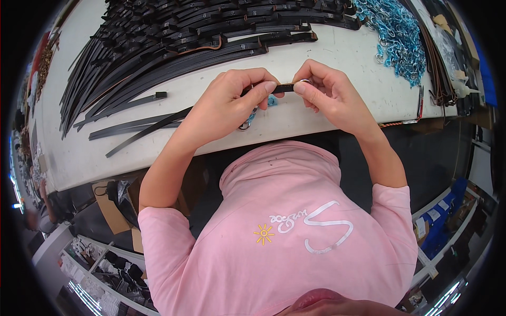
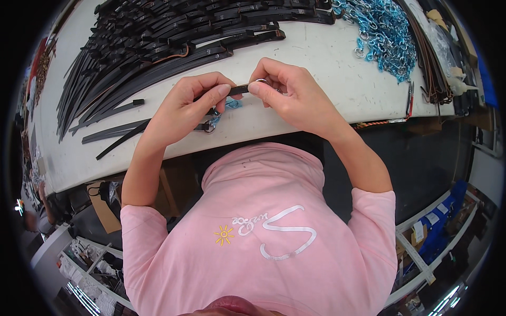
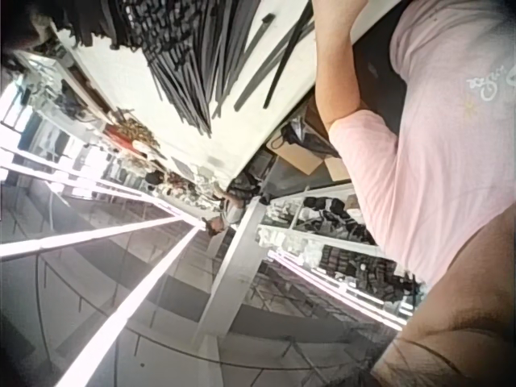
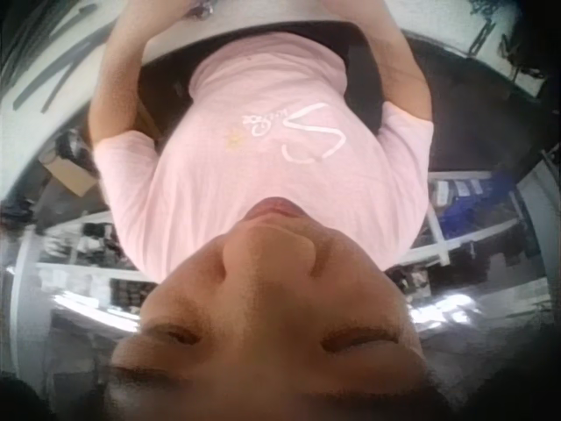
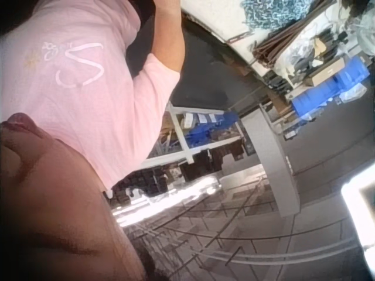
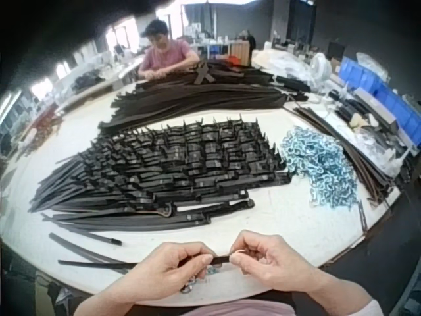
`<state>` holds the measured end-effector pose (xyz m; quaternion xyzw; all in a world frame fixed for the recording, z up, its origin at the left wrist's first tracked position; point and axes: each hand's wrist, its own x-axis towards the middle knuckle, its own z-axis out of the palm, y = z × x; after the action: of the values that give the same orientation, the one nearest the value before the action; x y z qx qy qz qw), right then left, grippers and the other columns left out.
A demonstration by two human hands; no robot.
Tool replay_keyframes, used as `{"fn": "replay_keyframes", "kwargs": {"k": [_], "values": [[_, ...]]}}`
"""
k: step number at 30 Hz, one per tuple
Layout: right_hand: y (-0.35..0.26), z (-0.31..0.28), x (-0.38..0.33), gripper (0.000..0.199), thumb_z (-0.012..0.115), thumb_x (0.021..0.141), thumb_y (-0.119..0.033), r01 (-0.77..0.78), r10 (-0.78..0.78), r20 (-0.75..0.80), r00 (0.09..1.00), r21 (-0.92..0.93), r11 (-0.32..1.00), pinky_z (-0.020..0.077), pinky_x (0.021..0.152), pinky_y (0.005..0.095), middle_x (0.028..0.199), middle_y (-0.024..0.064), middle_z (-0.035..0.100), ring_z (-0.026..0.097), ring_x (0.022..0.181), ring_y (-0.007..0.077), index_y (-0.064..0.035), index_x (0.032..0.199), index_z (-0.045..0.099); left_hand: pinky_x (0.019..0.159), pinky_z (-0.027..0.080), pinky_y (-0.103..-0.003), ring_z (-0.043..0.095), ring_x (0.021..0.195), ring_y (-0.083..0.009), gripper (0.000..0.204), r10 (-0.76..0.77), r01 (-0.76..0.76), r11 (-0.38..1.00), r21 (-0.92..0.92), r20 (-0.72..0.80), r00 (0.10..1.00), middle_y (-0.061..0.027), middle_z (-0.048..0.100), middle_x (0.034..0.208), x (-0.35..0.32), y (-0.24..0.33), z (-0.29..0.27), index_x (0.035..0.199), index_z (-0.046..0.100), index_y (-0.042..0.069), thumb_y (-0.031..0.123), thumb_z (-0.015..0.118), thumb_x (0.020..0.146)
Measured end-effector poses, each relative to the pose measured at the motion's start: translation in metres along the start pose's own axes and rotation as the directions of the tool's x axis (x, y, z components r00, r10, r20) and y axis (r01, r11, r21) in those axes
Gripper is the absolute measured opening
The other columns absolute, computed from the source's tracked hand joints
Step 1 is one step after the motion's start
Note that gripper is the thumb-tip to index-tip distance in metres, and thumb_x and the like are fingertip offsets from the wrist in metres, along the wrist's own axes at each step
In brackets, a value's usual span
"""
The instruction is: The person assembles keychains by threading black leather straps through silver metal rings and attaching blue plastic clips. They repeatedly pick up straps and rings, thread the strap through the ring, and then attach the clip to the ring, placing the finished items on the table.
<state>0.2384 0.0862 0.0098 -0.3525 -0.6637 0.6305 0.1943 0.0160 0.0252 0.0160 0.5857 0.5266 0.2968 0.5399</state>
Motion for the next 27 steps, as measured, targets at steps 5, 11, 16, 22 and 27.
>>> {"fn": "replay_keyframes", "kwargs": {"k": [5,11,16,22,27], "values": [[0.007,-0.001,0.002,0.014,0.061,0.098,-0.015,0.014,-0.013,0.035,0.999,-0.024,1.0,0.0408,0.06,0.0208,0.077,-0.003,0.053,0.05,0.069,0.0044,-0.0017,0.098,0.059,0.059,0.037,-0.022,0.045,0.068,-0.0043,0.023,0.042,-0.039,0.994,0.098,-0.031,0.999,0.0021,0.056,0.073,0.002,-0.002,0.008,0.1,0.068,0.001,0.02,0.055,0.102],[0.006,-0.001,0.002,0.014,0.062,0.096,-0.014,-0.041,0.041,0.025,0.999,-0.007,0.999,0.0422,0.061,0.0223,0.075,-0.0015,0.056,0.052,0.068,0.0058,-0.001,0.095,0.06,0.057,0.037,-0.021,0.045,0.062,-0.0041,0.023,0.017,-0.014,0.993,0.119,-0.029,0.999,0.0009,0.061,0.079,0.008,-0.006,0.011,0.094,0.066,0.003,0.024,0.057,0.101],[0.004,-0.004,0.005,0.013,0.062,0.095,-0.014,-0.034,0.034,0.029,0.999,-0.011,0.999,0.0418,0.062,0.023,0.072,-0.0015,0.055,0.052,0.067,0.0062,-0.0013,0.092,0.061,0.055,0.039,-0.02,0.047,0.061,-0.0036,0.024,-0.031,0.034,0.997,-0.07,0.036,0.999,-0.0004,0.064,0.085,0.017,-0.006,0.009,0.094,0.065,0.003,0.026,0.059,0.101],[0.006,-0.005,0.007,0.014,0.062,0.095,-0.015,-0.054,0.056,0.033,0.998,-0.055,0.997,0.0385,0.06,0.0241,0.071,-0.002,0.053,0.047,0.065,0.0061,-0.0013,0.092,0.06,0.052,0.042,-0.025,0.051,0.057,-0.0081,0.02,-0.053,0.052,0.997,-0.063,-0.023,0.998,-0.0016,0.062,0.075,0.012,-0.013,0.015,0.094,0.067,0.003,0.022,0.062,0.096],[0.01,-0.005,0.009,0.014,0.061,0.096,-0.015,0.008,-0.007,0.015,1.0,-0.102,0.995,0.037,0.06,0.0254,0.071,-0.0014,0.052,0.044,0.065,0.0069,-0.0008,0.094,0.06,0.051,0.041,-0.026,0.047,0.056,-0.0071,0.022,-0.09,0.089,0.994,-0.061,0.0,0.996,-0.0008,0.061,0.073,0.011,-0.006,0.01,0.096,0.068,0.002,0.023,0.06,0.097]]}}
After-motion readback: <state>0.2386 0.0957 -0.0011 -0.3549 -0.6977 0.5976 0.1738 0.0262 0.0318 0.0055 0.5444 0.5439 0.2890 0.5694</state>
